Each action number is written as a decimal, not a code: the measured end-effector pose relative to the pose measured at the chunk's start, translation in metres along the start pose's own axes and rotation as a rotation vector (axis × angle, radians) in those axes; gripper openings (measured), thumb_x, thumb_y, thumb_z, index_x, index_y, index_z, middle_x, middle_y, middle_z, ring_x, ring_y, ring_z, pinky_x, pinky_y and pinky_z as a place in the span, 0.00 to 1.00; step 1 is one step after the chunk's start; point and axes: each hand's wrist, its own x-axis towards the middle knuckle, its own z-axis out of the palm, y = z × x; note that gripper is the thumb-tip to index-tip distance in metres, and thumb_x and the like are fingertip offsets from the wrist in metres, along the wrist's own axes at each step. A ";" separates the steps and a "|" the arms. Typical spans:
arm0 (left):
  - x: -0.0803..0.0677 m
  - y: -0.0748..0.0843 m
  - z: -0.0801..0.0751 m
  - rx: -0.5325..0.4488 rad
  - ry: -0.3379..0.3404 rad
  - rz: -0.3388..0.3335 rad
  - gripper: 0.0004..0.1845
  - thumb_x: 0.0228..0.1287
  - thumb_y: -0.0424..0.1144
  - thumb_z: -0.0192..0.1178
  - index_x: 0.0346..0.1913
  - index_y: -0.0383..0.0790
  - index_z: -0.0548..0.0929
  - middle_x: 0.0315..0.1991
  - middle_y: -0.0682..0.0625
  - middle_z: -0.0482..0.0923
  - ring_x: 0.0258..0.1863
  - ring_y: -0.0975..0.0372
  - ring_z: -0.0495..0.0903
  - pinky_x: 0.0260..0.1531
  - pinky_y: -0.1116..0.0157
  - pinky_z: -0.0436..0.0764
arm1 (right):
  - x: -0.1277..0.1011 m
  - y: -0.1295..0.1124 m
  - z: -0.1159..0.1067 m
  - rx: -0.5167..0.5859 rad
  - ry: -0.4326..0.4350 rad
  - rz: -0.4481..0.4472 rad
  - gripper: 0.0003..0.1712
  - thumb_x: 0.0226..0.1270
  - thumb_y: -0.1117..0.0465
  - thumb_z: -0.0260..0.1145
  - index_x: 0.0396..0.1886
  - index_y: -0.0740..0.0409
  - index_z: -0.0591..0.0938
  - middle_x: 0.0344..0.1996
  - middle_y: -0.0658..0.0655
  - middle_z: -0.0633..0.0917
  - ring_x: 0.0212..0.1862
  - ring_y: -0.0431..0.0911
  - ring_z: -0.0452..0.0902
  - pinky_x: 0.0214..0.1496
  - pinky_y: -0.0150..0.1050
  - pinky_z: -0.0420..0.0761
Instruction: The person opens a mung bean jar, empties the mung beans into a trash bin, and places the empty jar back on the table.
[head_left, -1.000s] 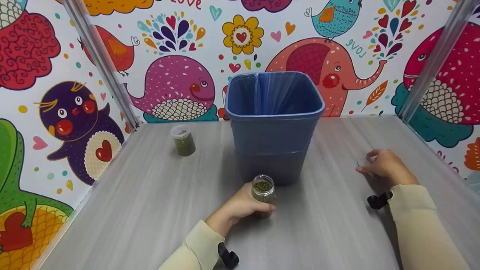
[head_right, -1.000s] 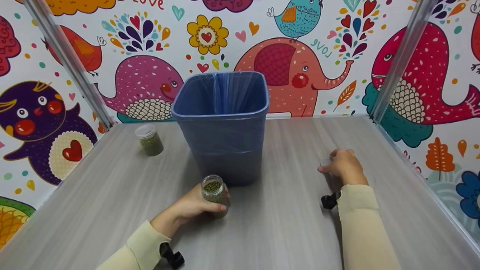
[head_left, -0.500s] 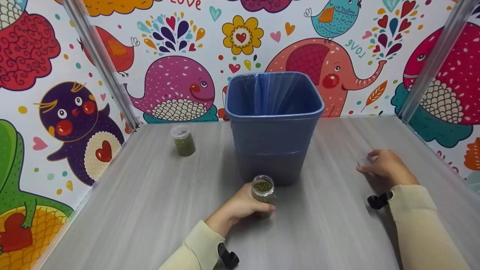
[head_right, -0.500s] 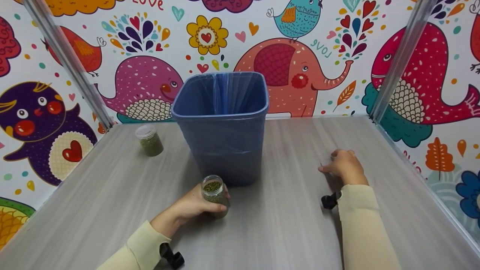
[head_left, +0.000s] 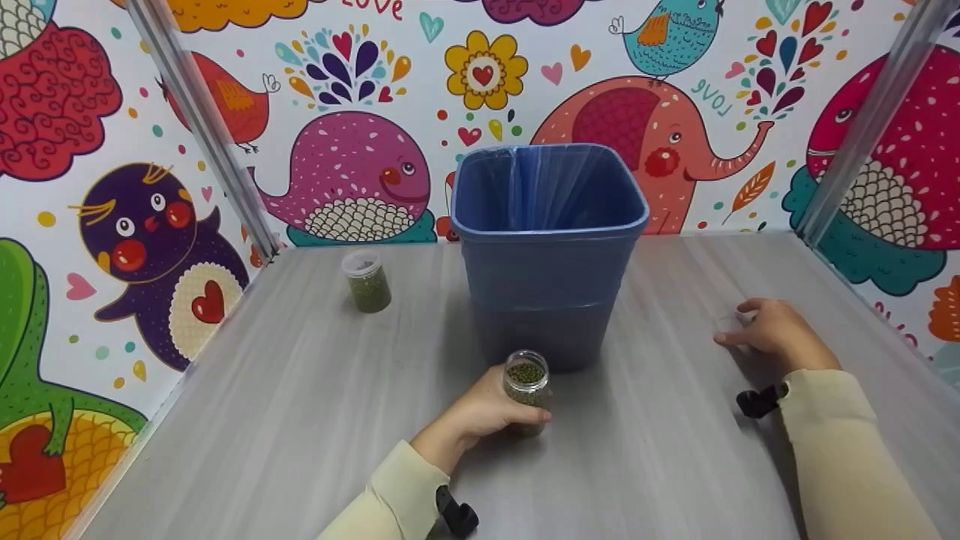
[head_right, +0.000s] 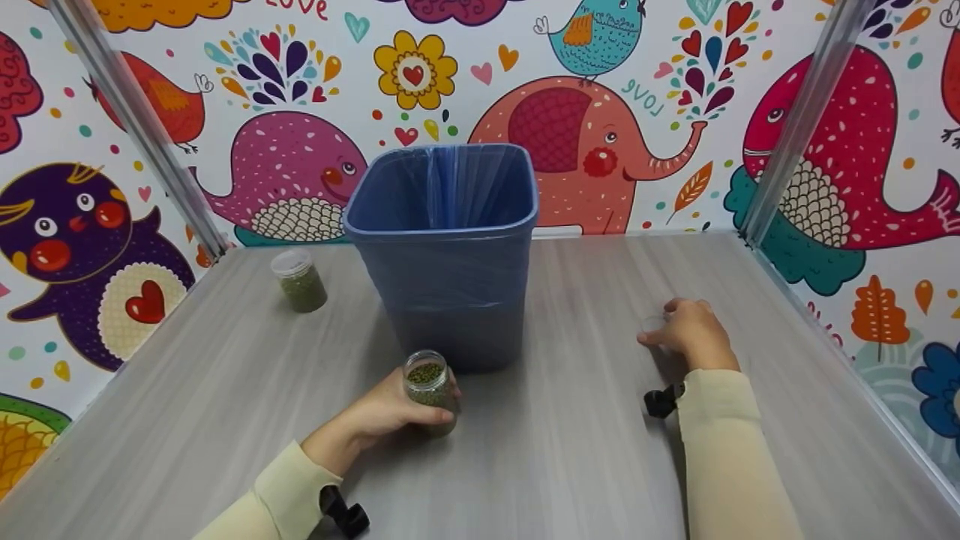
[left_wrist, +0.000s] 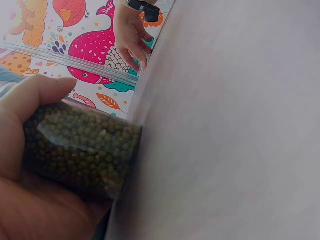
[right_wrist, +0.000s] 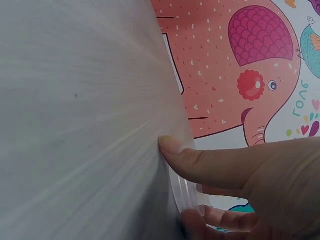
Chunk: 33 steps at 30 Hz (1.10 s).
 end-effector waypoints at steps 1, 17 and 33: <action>0.000 0.000 0.000 -0.004 -0.003 0.002 0.22 0.49 0.22 0.75 0.50 0.29 0.85 0.44 0.42 0.89 0.42 0.63 0.85 0.53 0.65 0.81 | -0.001 0.000 -0.001 0.003 0.002 -0.001 0.63 0.62 0.34 0.78 0.78 0.73 0.62 0.70 0.82 0.64 0.66 0.73 0.64 0.70 0.73 0.68; -0.001 0.001 0.000 0.014 0.002 0.002 0.20 0.49 0.24 0.76 0.48 0.31 0.86 0.43 0.43 0.89 0.41 0.63 0.85 0.52 0.65 0.81 | -0.019 -0.022 -0.024 -0.013 0.238 -0.079 0.53 0.71 0.32 0.68 0.76 0.69 0.68 0.71 0.80 0.67 0.69 0.76 0.64 0.68 0.72 0.73; -0.002 0.002 0.001 0.028 0.014 0.004 0.21 0.48 0.24 0.75 0.48 0.33 0.86 0.39 0.53 0.86 0.41 0.64 0.83 0.52 0.65 0.80 | -0.075 -0.112 -0.023 0.085 0.681 -0.461 0.27 0.82 0.48 0.63 0.66 0.63 0.83 0.67 0.69 0.75 0.69 0.64 0.68 0.71 0.64 0.74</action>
